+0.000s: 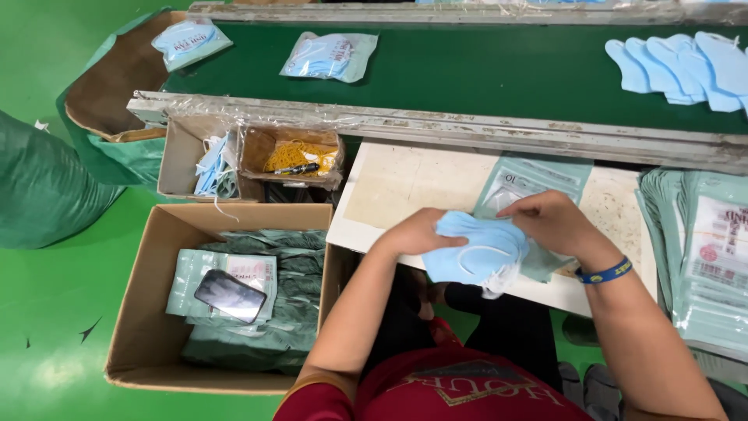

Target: The recorder is sitting at a conveyor belt workstation, taking blue face masks, grouping them, and placing them into plastic bags.

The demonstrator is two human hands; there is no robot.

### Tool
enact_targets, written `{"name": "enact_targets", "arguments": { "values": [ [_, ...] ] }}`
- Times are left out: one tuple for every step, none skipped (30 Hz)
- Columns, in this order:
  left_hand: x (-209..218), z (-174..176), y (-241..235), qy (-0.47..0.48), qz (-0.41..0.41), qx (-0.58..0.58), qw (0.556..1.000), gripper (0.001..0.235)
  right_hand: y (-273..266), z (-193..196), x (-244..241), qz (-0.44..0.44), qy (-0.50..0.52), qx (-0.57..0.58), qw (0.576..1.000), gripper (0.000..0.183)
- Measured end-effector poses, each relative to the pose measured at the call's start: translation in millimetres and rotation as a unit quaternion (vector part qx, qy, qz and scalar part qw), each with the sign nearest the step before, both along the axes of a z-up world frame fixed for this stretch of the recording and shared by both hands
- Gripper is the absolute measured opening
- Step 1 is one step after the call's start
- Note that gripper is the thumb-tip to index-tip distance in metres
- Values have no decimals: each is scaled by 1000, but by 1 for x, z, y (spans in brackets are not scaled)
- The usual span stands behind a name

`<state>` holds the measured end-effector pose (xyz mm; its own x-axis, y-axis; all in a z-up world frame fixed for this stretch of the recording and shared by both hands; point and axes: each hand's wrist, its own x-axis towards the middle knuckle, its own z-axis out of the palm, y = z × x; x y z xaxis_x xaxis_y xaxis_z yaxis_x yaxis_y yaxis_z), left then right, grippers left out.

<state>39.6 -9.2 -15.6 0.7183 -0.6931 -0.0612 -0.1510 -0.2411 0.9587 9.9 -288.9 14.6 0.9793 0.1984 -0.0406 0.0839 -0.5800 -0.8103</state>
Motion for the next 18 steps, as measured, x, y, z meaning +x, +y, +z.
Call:
{"name": "enact_targets", "arguments": {
  "values": [
    [-3, 8, -6, -2, 1, -1, 1000, 50, 6, 0, -2, 1, -2, -1, 1000, 22],
    [-9, 15, -12, -19, 34, 66, 997, 47, 12, 0, -4, -1, -54, -28, 998, 23],
    [-15, 21, -18, -36, 67, 132, 988, 45, 18, -1, -7, -2, -106, -55, 993, 24],
    [-17, 15, -25, -37, 70, 131, 988, 45, 34, -8, -13, 0, -107, -55, 993, 24],
    [-20, 10, -32, -26, 150, 104, 983, 40, 50, -15, -20, -14, -190, -94, 977, 32],
    [-23, 4, -39, -15, 229, 76, 970, 36, 65, -22, -26, -28, -271, -131, 953, 41],
    [-22, -12, -39, -16, 231, 76, 970, 36, 67, -24, -29, -27, -273, -131, 953, 41],
    [-23, -28, -39, 51, 230, -41, 971, 35, 69, -26, -33, -42, -284, -140, 948, 49],
    [-22, -44, -40, 116, 225, -156, 955, 34, 71, -29, -37, -57, -295, -149, 942, 56],
    [-23, -44, -36, 115, 223, -156, 955, 34, 74, -31, -43, -59, -297, -149, 941, 56],
    [-24, -45, -33, 135, 166, -189, 958, 36, 78, -33, -48, -45, -290, -139, 946, 58],
    [-27, -47, -30, 158, 111, -220, 956, 39, 82, -37, -56, -29, -281, -128, 951, 60],
    [-29, -56, -36, 159, 111, -219, 956, 39, 79, -32, -57, -30, -280, -127, 951, 60],
    [-34, -67, -41, 157, 162, -220, 949, 33, 78, -29, -61, -39, -254, -99, 961, 59],
    [-40, -78, -46, 155, 213, -220, 939, 29, 77, -26, -64, -48, -227, -71, 970, 58],
    [-48, -66, -49, 155, 214, -220, 939, 29, 72, -37, -67, -47, -227, -71, 970, 58],
    [-56, -54, -53, 307, 144, -347, 874, 34, 67, -48, -70, -38, -202, -26, 978, 46],
    [-66, -43, -56, 448, 69, -455, 766, 40, 62, -59, -75, -29, -176, 18, 984, 35]
  ]
}}
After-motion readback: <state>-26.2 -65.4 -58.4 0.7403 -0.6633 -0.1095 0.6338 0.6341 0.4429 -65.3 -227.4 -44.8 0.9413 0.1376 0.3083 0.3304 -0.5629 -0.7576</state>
